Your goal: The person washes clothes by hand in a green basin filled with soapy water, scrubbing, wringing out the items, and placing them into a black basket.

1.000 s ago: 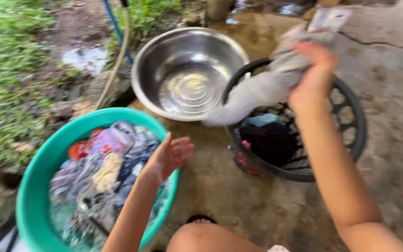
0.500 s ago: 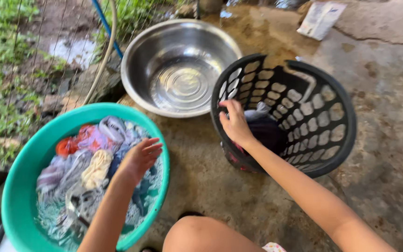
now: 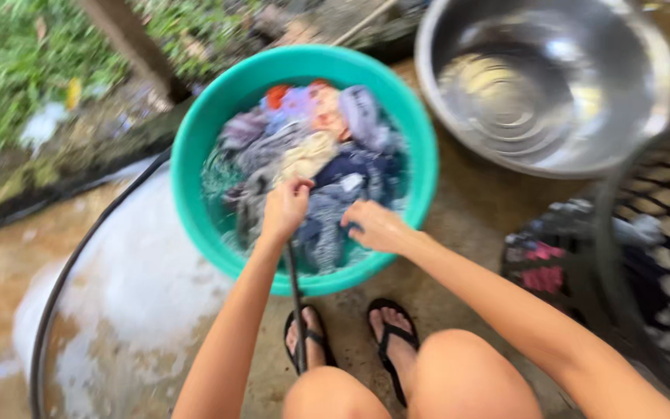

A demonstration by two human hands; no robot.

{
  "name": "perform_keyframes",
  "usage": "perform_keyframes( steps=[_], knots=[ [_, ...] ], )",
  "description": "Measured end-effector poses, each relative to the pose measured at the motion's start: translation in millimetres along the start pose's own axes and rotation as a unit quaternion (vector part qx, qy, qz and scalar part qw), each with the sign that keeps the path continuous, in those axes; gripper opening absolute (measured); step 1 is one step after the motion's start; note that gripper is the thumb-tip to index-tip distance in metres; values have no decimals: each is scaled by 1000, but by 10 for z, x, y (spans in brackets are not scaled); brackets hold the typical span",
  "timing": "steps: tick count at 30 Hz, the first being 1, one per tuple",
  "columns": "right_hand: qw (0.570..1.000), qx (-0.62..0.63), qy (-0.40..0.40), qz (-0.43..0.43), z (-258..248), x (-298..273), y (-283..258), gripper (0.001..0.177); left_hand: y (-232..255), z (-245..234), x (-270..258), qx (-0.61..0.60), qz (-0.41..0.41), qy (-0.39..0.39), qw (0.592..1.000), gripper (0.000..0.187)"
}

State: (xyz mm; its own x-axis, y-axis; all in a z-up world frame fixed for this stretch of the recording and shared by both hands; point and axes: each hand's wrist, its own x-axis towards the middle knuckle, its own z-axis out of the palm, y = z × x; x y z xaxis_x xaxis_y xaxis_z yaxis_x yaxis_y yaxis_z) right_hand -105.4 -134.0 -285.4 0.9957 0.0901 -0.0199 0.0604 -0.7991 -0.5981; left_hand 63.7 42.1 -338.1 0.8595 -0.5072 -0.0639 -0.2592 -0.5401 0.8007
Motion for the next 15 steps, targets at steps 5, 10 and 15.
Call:
perform_keyframes(
  steps=[5,10,15],
  knots=[
    [978,-111,-177,4,932,535,-201,63,-321,-300,-305,11,95,82,992,21],
    [978,-124,77,150,1134,736,337,40,-516,-437,-312,-65,-40,21,997,23],
    [981,-138,-116,74,1470,505,781,63,-306,-348,-208,-54,-73,-8,996,23]
  ],
)
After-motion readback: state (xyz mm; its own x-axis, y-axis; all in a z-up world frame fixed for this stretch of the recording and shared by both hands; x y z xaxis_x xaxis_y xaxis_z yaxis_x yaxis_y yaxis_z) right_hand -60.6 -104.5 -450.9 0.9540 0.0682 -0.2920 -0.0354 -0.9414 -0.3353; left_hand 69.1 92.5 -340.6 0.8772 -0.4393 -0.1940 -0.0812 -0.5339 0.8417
